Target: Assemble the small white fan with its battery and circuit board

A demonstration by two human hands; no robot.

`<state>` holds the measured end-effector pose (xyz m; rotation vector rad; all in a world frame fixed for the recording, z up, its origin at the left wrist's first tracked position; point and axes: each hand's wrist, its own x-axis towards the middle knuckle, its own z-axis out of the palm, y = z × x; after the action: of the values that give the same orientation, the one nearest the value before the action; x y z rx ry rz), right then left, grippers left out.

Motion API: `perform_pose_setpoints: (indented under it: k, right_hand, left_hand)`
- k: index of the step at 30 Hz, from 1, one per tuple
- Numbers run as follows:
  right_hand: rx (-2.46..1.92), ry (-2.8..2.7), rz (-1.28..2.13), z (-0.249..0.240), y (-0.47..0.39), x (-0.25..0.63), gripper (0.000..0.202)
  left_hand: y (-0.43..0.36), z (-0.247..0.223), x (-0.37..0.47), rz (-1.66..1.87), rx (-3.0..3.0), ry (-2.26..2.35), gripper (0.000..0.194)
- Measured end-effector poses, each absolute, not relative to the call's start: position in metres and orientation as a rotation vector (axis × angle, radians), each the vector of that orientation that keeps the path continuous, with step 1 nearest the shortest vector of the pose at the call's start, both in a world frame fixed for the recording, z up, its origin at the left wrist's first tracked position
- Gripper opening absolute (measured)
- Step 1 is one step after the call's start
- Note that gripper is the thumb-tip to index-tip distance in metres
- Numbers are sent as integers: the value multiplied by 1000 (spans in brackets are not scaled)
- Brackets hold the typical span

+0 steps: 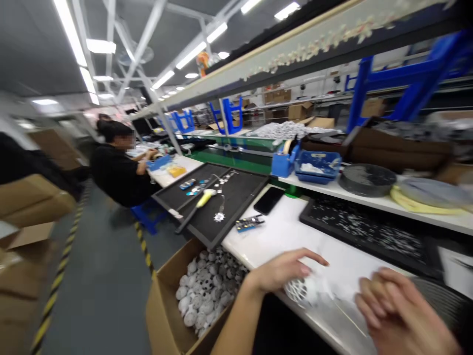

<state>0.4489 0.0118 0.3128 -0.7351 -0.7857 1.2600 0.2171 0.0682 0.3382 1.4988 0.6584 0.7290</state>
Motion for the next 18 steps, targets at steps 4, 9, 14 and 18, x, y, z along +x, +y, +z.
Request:
perform_pose_setpoints:
  k: [4, 9, 14, 18]
  right_hand:
    - [-816, -688, 1287, 337, -4, 430, 15]
    - [-1132, -1046, 1005, 344, -32, 453, 29]
    - [-1507, -1465, 117, 395, -60, 542, 37]
    - [-1827, -1360, -420, 435, -55, 642, 49]
  left_hand:
    - [67, 336, 219, 845, 1452, 747, 50]
    - [71, 322, 215, 827, 1506, 996, 56]
    - [87, 303, 208, 777, 1486, 986, 46]
    - [82, 307, 213, 813, 1410, 921, 42]
